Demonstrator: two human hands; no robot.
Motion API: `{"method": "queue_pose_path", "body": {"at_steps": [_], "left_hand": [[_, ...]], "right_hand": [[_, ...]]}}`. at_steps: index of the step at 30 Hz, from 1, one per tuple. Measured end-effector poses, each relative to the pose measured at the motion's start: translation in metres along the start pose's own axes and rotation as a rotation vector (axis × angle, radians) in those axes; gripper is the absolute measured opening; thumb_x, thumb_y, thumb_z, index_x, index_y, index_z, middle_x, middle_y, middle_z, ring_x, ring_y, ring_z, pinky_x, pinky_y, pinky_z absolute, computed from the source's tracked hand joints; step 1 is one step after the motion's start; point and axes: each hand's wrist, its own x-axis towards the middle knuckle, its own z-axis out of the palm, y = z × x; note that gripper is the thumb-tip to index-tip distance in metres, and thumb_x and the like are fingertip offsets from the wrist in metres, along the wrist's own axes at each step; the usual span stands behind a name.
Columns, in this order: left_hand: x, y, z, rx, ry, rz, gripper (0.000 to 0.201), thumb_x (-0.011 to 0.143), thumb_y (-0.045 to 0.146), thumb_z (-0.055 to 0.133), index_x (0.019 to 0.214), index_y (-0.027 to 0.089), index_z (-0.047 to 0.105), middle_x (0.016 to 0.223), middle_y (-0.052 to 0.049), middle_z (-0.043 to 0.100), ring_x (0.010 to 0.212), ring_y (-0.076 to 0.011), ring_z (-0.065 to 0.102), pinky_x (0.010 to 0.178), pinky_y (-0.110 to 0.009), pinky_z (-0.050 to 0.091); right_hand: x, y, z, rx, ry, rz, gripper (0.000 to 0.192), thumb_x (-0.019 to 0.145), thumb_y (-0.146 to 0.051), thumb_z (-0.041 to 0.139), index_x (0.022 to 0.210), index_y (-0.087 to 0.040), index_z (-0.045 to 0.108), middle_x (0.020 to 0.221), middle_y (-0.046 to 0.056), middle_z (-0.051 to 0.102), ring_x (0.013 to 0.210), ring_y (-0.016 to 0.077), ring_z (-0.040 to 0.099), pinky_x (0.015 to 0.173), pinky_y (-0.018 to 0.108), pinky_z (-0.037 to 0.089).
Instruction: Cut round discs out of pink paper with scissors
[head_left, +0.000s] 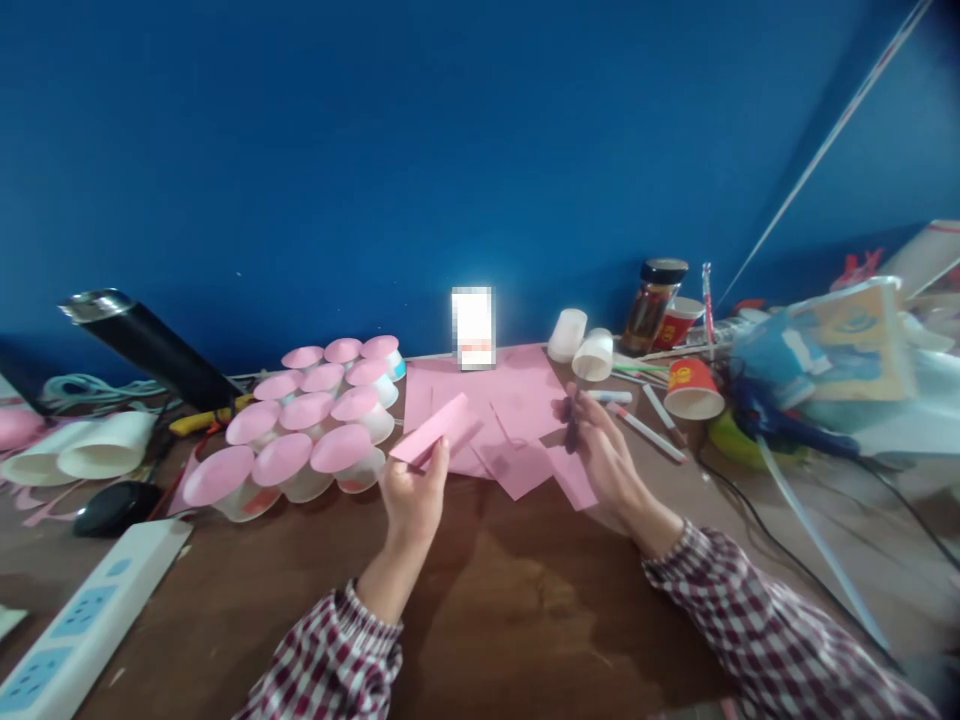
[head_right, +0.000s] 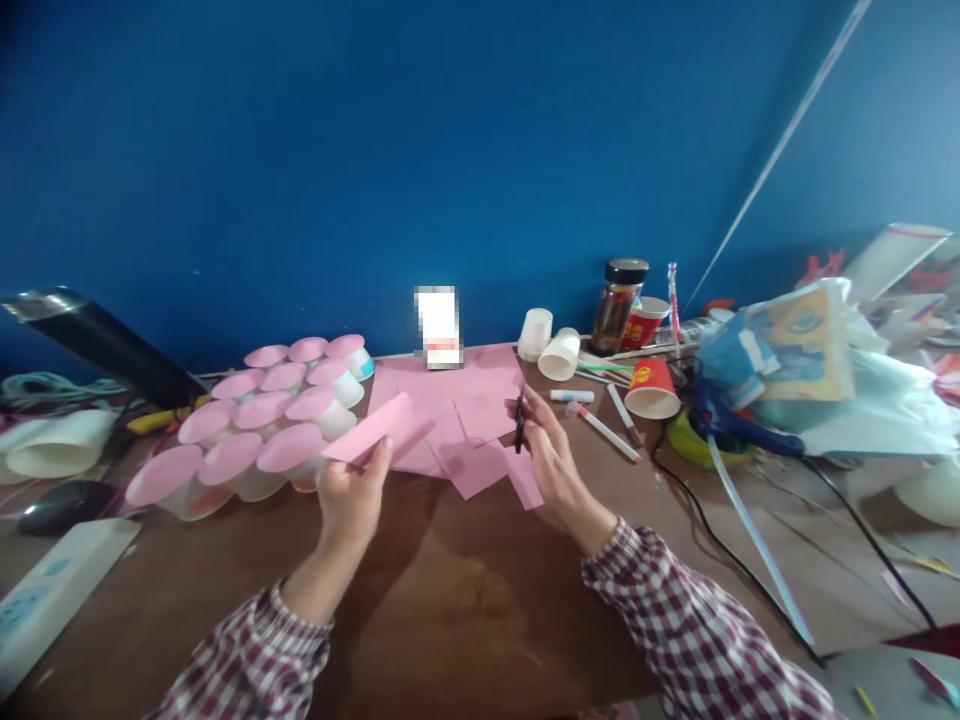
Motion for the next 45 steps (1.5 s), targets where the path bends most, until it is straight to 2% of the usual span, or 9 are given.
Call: {"method": "queue_pose_path", "body": {"at_steps": [3,5,10,15,20,29,36,40,45], "left_hand": [[-0.006,0.009,0.016,-0.347,-0.037,-0.283,0.03,0.066,0.033,0.072,0.09,0.015,0.067,0.091,-0.008,0.07,0.088,-0.022,0.064,0.081,-0.032,0.046],[-0.008,0.012,0.025,-0.47,-0.136,-0.454,0.029,0.066,0.035,0.072,0.086,0.014,0.065,0.088,-0.008,0.07,0.084,-0.0214,0.065,0.077,-0.033,0.048],[-0.005,0.011,0.035,-0.515,-0.209,-0.672,0.027,0.067,0.031,0.073,0.087,0.017,0.062,0.088,-0.006,0.07,0.08,-0.0179,0.065,0.072,-0.031,0.05],[-0.007,0.005,0.031,-0.622,-0.263,-0.693,0.034,0.066,0.029,0.074,0.094,0.012,0.063,0.087,-0.009,0.071,0.084,-0.0209,0.066,0.079,-0.034,0.05],[-0.011,0.004,0.028,-0.611,-0.295,-0.678,0.037,0.065,0.03,0.076,0.093,0.01,0.066,0.093,-0.012,0.072,0.091,-0.0232,0.066,0.086,-0.036,0.048],[-0.019,-0.007,0.03,-0.485,-0.437,-0.575,0.034,0.068,0.035,0.072,0.09,0.01,0.067,0.087,-0.012,0.072,0.078,-0.0237,0.066,0.073,-0.035,0.05],[-0.021,-0.005,0.031,-0.503,-0.489,-0.519,0.036,0.074,0.033,0.068,0.102,0.01,0.065,0.097,-0.013,0.07,0.089,-0.0243,0.064,0.082,-0.036,0.048],[-0.023,-0.003,0.033,-0.491,-0.463,-0.526,0.036,0.07,0.033,0.072,0.098,0.011,0.068,0.095,-0.012,0.071,0.09,-0.0248,0.064,0.082,-0.036,0.048],[-0.025,-0.008,0.035,-0.45,-0.385,-0.571,0.033,0.066,0.034,0.074,0.089,0.011,0.07,0.086,-0.011,0.073,0.079,-0.0231,0.066,0.073,-0.033,0.051]], "right_hand": [[-0.006,0.0,0.008,0.088,-0.13,0.044,0.041,0.082,-0.033,0.059,0.122,-0.028,0.055,0.114,0.005,0.063,0.105,0.0196,0.056,0.083,0.033,0.047],[-0.007,-0.002,0.012,0.138,-0.161,0.075,0.04,0.081,-0.03,0.062,0.12,-0.028,0.057,0.111,0.005,0.064,0.098,0.0179,0.058,0.078,0.031,0.048],[-0.007,-0.008,0.016,0.145,-0.134,0.147,0.046,0.069,-0.026,0.075,0.113,-0.023,0.062,0.094,0.004,0.065,0.078,0.0138,0.059,0.055,0.02,0.045],[-0.009,-0.012,0.014,0.104,-0.093,0.236,0.037,0.076,-0.037,0.069,0.107,-0.018,0.062,0.07,0.0,0.062,0.058,0.0102,0.055,0.039,0.015,0.031],[-0.013,-0.009,0.018,0.093,-0.148,0.26,0.038,0.072,-0.037,0.073,0.104,-0.018,0.062,0.07,0.0,0.063,0.061,0.0125,0.058,0.055,0.023,0.046],[-0.014,0.0,0.019,0.105,-0.201,0.29,0.043,0.063,-0.025,0.079,0.103,-0.022,0.063,0.075,-0.002,0.061,0.064,0.0117,0.056,0.058,0.022,0.044],[-0.013,0.006,0.019,0.121,-0.104,0.292,0.044,0.064,-0.026,0.079,0.104,-0.023,0.061,0.075,-0.003,0.059,0.064,0.0119,0.054,0.058,0.021,0.044],[-0.015,0.003,0.023,0.09,-0.033,0.261,0.045,0.062,-0.031,0.08,0.102,-0.024,0.062,0.076,-0.002,0.06,0.068,0.0135,0.056,0.059,0.022,0.045],[-0.017,0.007,0.026,0.048,-0.067,0.231,0.046,0.062,-0.03,0.08,0.103,-0.024,0.06,0.074,-0.003,0.061,0.067,0.0138,0.056,0.06,0.023,0.045]]}}
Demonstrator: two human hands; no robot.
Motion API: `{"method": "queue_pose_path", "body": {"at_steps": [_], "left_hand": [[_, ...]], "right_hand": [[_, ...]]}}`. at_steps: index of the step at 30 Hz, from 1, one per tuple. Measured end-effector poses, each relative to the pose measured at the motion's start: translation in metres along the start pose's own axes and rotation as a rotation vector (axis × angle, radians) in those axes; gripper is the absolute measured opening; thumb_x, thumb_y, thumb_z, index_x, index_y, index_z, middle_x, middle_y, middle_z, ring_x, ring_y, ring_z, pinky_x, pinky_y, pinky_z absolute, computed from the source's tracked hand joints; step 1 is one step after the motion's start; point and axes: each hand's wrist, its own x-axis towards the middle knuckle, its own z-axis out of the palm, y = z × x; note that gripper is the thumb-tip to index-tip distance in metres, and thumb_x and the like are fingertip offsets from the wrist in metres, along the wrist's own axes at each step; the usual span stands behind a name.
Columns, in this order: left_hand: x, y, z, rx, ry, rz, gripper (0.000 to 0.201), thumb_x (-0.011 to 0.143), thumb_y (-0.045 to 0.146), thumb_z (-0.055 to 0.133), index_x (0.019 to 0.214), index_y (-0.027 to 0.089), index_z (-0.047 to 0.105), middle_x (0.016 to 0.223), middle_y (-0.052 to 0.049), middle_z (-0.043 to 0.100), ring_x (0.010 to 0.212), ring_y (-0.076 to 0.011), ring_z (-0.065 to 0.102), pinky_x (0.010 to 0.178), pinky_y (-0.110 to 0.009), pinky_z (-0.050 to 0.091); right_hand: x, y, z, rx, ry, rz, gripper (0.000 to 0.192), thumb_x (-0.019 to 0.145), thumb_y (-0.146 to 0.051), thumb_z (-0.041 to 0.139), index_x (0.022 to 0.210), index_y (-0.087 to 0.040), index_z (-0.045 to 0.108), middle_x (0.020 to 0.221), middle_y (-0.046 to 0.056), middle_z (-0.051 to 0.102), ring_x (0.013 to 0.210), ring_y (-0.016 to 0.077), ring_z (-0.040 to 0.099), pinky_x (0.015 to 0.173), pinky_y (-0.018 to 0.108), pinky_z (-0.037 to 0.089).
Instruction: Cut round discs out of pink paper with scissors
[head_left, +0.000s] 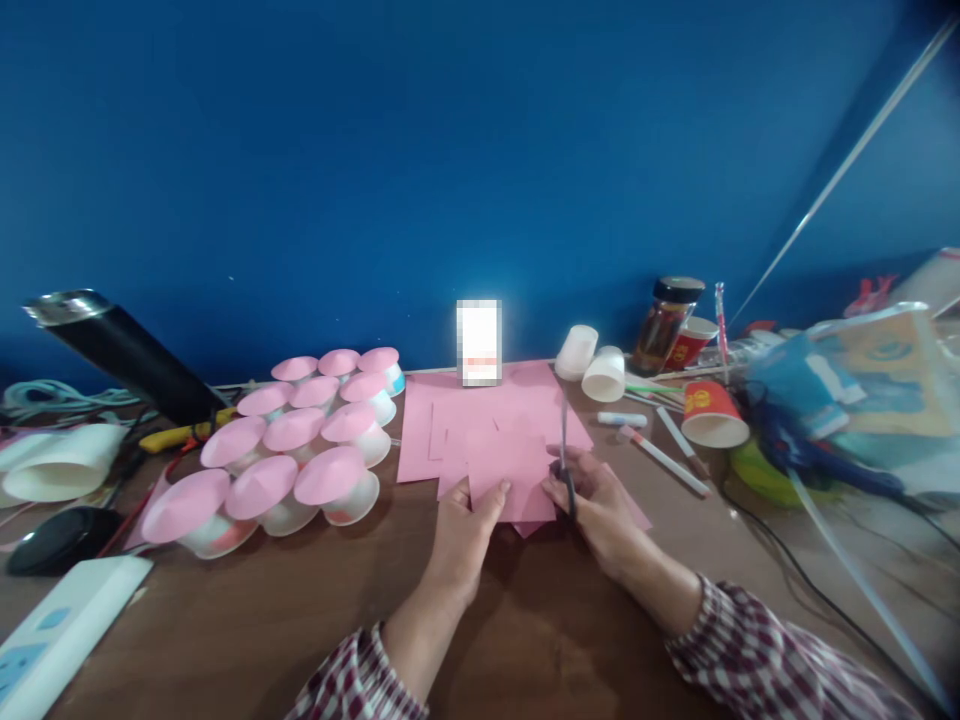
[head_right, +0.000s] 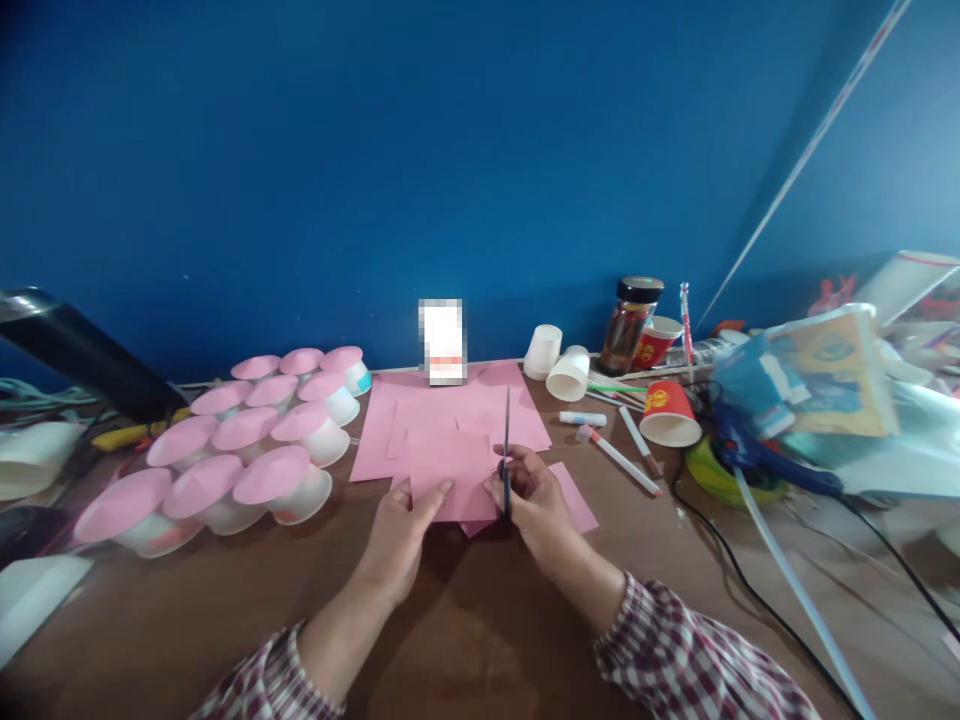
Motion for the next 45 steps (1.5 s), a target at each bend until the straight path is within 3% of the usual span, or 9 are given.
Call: {"method": "queue_pose_path", "body": {"at_steps": [9,14,22,45], "left_hand": [[0.004,0.016,-0.003,-0.197,0.085,-0.049,0.037,0.067,0.033,0.074,0.095,0.01,0.065,0.09,-0.012,0.071,0.079,-0.0221,0.066,0.071,-0.032,0.05],[0.003,0.024,-0.004,-0.215,0.114,-0.003,0.033,0.068,0.03,0.073,0.094,0.011,0.064,0.089,-0.01,0.071,0.081,-0.0224,0.066,0.07,-0.032,0.05],[0.004,0.021,-0.006,-0.195,0.09,0.006,0.031,0.071,0.03,0.07,0.091,0.008,0.064,0.085,-0.013,0.07,0.078,-0.0233,0.066,0.073,-0.035,0.05],[0.003,0.022,-0.004,-0.229,0.063,-0.041,0.034,0.07,0.031,0.071,0.092,0.006,0.062,0.081,-0.014,0.07,0.073,-0.0239,0.066,0.068,-0.035,0.05]], "right_hand": [[-0.006,-0.002,-0.001,-0.185,-0.191,-0.023,0.035,0.074,-0.033,0.071,0.105,-0.022,0.06,0.071,-0.002,0.057,0.067,0.015,0.052,0.059,0.024,0.041],[-0.01,0.002,-0.002,-0.278,-0.272,-0.037,0.034,0.08,-0.036,0.065,0.109,-0.02,0.06,0.074,0.0,0.056,0.066,0.0154,0.05,0.058,0.025,0.04],[-0.015,-0.013,0.004,-0.356,-0.406,-0.016,0.024,0.08,-0.037,0.065,0.085,-0.014,0.063,0.063,-0.002,0.05,0.057,0.0111,0.042,0.049,0.021,0.032],[-0.014,-0.012,0.004,-0.343,-0.441,0.005,0.025,0.083,-0.037,0.062,0.085,-0.013,0.059,0.063,-0.002,0.047,0.057,0.0096,0.039,0.049,0.02,0.03]]}}
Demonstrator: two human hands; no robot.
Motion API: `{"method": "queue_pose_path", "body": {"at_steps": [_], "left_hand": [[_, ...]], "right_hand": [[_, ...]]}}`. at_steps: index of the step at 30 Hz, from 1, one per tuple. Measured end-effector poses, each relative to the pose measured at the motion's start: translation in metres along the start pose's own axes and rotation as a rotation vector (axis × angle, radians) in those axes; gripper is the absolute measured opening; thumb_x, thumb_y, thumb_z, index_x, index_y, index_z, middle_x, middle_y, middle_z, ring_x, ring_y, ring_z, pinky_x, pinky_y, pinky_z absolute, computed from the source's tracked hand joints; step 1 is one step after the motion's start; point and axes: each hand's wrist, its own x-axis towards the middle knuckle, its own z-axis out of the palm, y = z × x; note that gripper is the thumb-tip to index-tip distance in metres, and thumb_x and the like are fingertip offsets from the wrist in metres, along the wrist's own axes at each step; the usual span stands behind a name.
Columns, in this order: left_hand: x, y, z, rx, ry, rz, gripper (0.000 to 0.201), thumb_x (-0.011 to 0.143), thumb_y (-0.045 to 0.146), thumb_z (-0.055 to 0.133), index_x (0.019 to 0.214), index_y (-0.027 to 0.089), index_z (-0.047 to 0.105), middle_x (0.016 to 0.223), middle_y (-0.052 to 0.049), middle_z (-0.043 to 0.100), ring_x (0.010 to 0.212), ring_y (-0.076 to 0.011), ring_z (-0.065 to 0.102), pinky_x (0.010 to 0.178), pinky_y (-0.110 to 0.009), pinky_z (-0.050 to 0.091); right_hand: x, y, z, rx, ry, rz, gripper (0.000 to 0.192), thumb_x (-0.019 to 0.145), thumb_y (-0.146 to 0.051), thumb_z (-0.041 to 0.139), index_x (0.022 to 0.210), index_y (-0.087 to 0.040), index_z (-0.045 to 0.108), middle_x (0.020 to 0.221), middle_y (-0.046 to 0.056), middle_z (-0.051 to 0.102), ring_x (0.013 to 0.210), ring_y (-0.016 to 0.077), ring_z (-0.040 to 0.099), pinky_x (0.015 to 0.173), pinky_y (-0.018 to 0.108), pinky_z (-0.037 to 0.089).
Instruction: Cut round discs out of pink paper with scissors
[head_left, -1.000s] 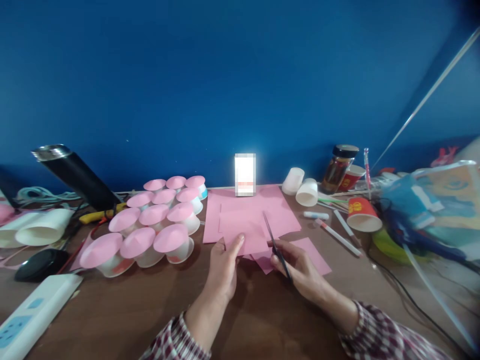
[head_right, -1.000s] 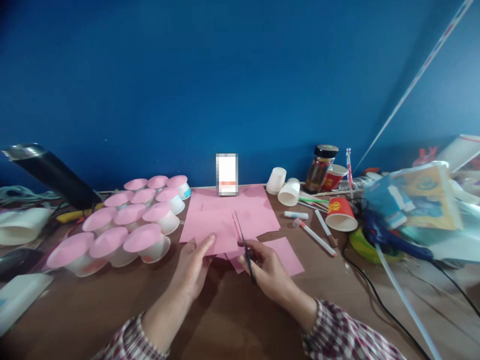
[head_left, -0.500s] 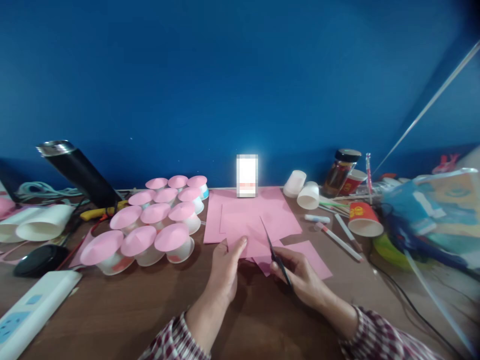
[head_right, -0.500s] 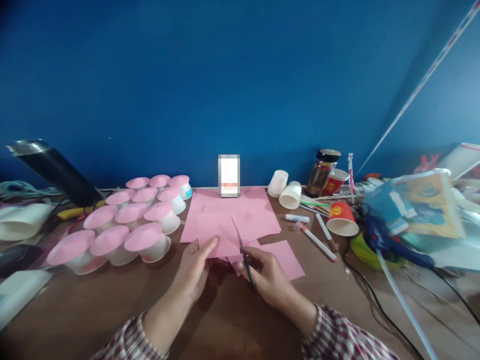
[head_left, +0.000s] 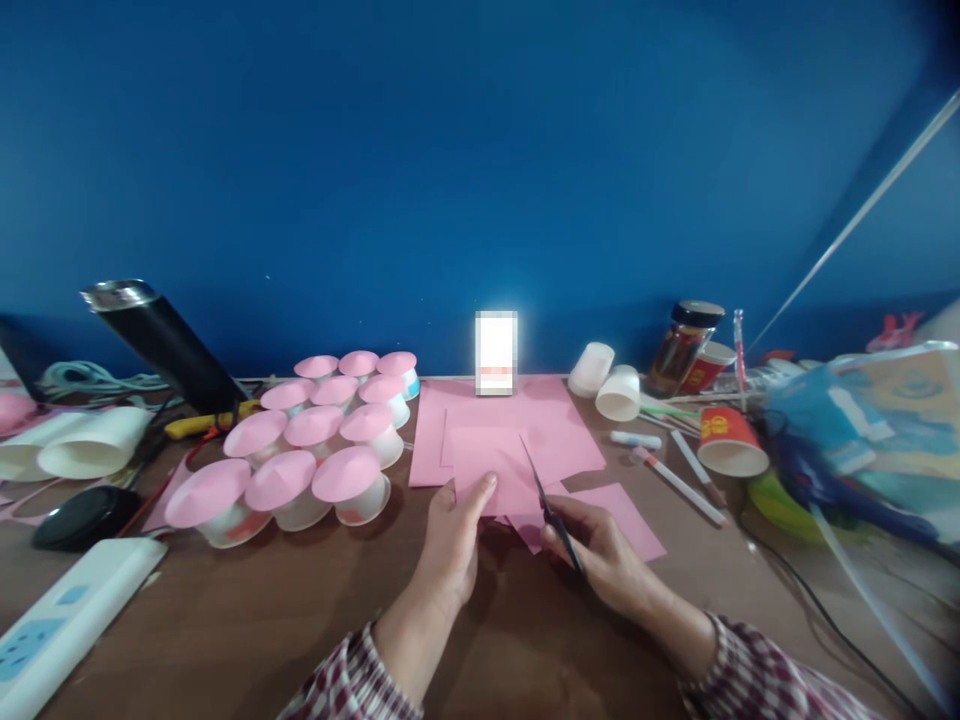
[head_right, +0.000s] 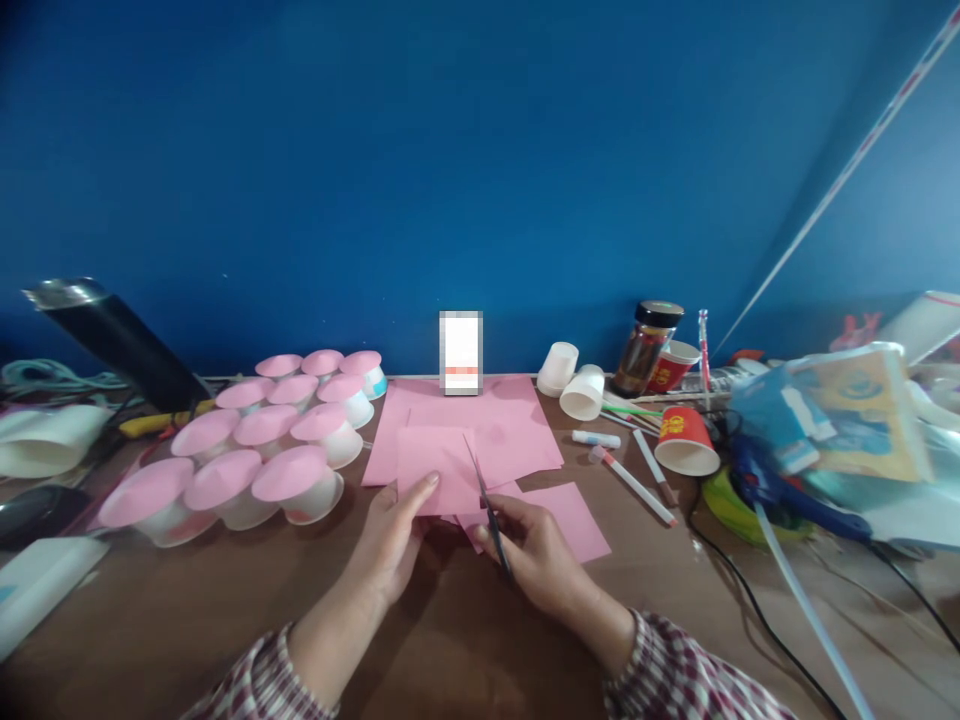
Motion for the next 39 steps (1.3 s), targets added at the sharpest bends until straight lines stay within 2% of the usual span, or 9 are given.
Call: {"method": "queue_pose_path", "body": {"at_steps": [11,21,27,33,39], "left_hand": [[0.0033,-0.0036,-0.0041,0.047,0.097,0.002,0.041,0.065,0.033,0.075,0.094,0.007,0.062,0.082,-0.013,0.069,0.073,-0.0222,0.065,0.068,-0.034,0.05],[0.0045,-0.0056,-0.0057,0.078,0.113,-0.002,0.046,0.062,0.036,0.077,0.096,0.008,0.062,0.081,-0.012,0.069,0.073,-0.0226,0.066,0.066,-0.033,0.05],[0.0046,-0.0035,-0.0051,0.051,0.164,-0.037,0.048,0.058,0.034,0.08,0.097,0.01,0.063,0.079,-0.011,0.07,0.073,-0.0237,0.067,0.068,-0.034,0.051],[0.0035,-0.0021,-0.0046,0.047,0.154,-0.042,0.045,0.06,0.033,0.079,0.095,0.01,0.063,0.083,-0.012,0.071,0.075,-0.0239,0.067,0.067,-0.033,0.051],[0.0046,-0.0032,-0.0061,0.075,0.085,-0.019,0.041,0.065,0.037,0.075,0.092,0.008,0.063,0.085,-0.014,0.07,0.073,-0.0235,0.067,0.066,-0.034,0.051]], "right_hand": [[-0.0008,-0.0006,0.0002,-0.046,-0.006,0.0,0.028,0.084,-0.04,0.059,0.087,-0.012,0.059,0.066,-0.001,0.05,0.059,0.0109,0.042,0.052,0.022,0.033],[-0.0001,0.001,-0.0002,-0.053,-0.009,0.01,0.03,0.085,-0.041,0.058,0.086,-0.012,0.059,0.066,-0.001,0.047,0.058,0.0105,0.041,0.05,0.021,0.032],[-0.0002,0.0013,-0.0002,-0.036,-0.012,0.015,0.029,0.085,-0.042,0.059,0.085,-0.013,0.058,0.064,-0.002,0.047,0.056,0.01,0.04,0.049,0.021,0.031],[-0.0008,0.0021,-0.0002,-0.048,-0.005,0.016,0.029,0.084,-0.042,0.059,0.084,-0.013,0.059,0.062,-0.003,0.045,0.054,0.0096,0.038,0.047,0.021,0.03],[0.0001,0.006,0.0007,-0.063,0.024,0.04,0.031,0.082,-0.044,0.06,0.086,-0.013,0.061,0.058,-0.004,0.042,0.05,0.0087,0.035,0.044,0.02,0.028]]}}
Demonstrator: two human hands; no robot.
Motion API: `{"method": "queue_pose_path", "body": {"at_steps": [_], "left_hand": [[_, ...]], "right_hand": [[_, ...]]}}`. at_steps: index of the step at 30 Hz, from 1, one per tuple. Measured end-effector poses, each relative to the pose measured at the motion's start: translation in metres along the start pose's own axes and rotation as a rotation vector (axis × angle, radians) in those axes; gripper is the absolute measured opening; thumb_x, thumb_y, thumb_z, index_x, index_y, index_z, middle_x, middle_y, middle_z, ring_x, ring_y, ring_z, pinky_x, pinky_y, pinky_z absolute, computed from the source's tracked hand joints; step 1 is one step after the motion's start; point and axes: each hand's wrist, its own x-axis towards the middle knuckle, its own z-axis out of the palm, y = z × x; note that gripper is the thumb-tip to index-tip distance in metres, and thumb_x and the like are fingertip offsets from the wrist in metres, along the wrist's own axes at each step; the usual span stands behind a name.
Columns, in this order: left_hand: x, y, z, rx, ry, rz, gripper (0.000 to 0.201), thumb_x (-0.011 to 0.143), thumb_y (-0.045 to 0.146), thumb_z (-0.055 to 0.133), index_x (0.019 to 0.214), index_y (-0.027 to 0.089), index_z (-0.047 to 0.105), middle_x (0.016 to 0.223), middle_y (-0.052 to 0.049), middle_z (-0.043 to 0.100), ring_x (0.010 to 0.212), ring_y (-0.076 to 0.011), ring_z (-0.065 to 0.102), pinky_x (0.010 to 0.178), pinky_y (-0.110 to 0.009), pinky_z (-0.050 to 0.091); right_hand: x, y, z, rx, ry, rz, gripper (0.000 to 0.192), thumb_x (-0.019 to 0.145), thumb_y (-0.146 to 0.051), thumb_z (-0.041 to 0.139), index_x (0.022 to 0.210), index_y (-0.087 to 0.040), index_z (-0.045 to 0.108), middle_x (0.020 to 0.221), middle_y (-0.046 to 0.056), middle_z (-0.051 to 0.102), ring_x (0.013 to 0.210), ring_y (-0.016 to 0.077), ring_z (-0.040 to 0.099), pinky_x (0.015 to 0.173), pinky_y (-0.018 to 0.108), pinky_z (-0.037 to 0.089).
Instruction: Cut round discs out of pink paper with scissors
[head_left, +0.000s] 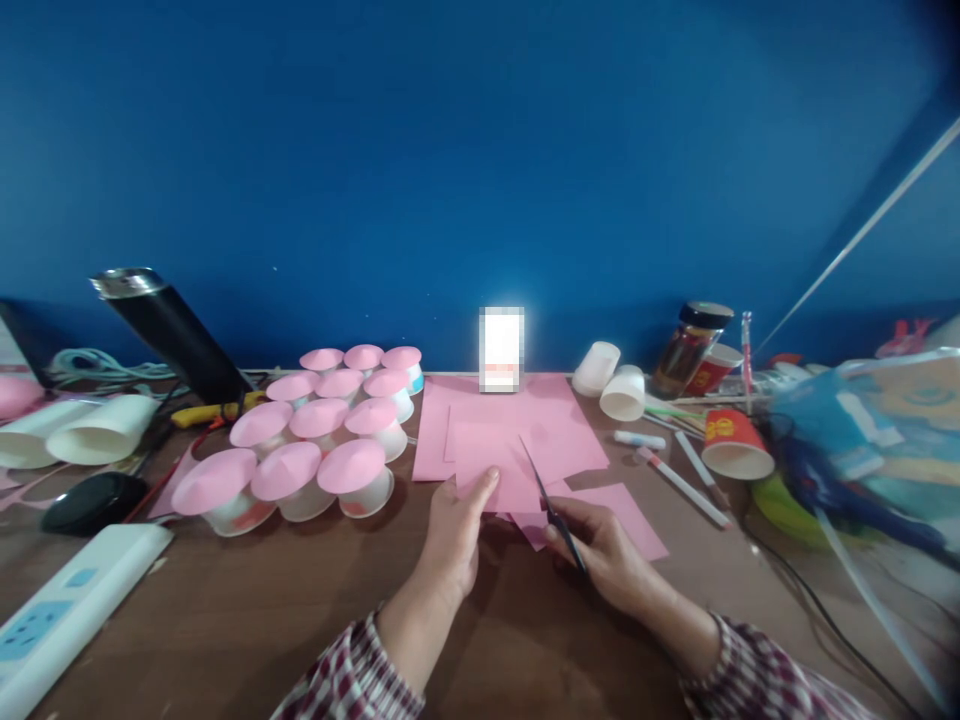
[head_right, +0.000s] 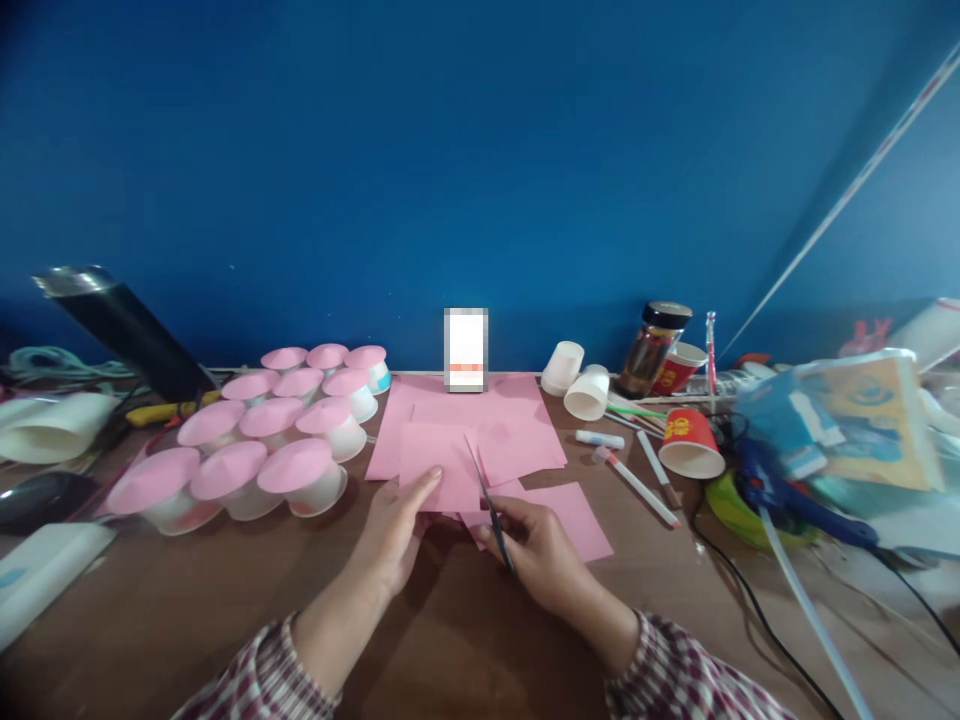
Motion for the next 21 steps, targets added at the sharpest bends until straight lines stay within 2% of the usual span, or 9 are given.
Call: {"method": "queue_pose_path", "body": {"at_steps": [7,16,21], "left_hand": [[0.0026,-0.0015,-0.0029,0.053,-0.009,0.024,0.047,0.066,0.039,0.074,0.099,0.007,0.063,0.093,-0.017,0.069,0.081,-0.0247,0.066,0.071,-0.035,0.051],[0.0002,-0.0024,-0.0009,0.061,-0.009,0.009,0.046,0.065,0.039,0.075,0.097,0.008,0.064,0.093,-0.016,0.07,0.083,-0.0252,0.066,0.076,-0.036,0.05],[0.001,-0.0027,-0.002,0.044,-0.014,0.021,0.046,0.064,0.038,0.076,0.097,0.008,0.065,0.09,-0.015,0.07,0.08,-0.0252,0.066,0.073,-0.036,0.051]], "right_hand": [[0.0005,-0.0055,-0.0012,-0.001,-0.006,-0.008,0.034,0.08,-0.047,0.061,0.081,-0.013,0.06,0.058,-0.003,0.047,0.052,0.0098,0.039,0.046,0.021,0.03],[-0.0003,-0.0091,-0.0011,0.075,-0.039,-0.025,0.032,0.082,-0.045,0.061,0.086,-0.013,0.06,0.064,-0.001,0.051,0.056,0.0104,0.043,0.048,0.021,0.033],[-0.0002,-0.009,-0.0023,0.055,-0.042,-0.025,0.032,0.082,-0.045,0.06,0.084,-0.013,0.059,0.061,-0.002,0.048,0.054,0.0099,0.04,0.046,0.021,0.031]]}}
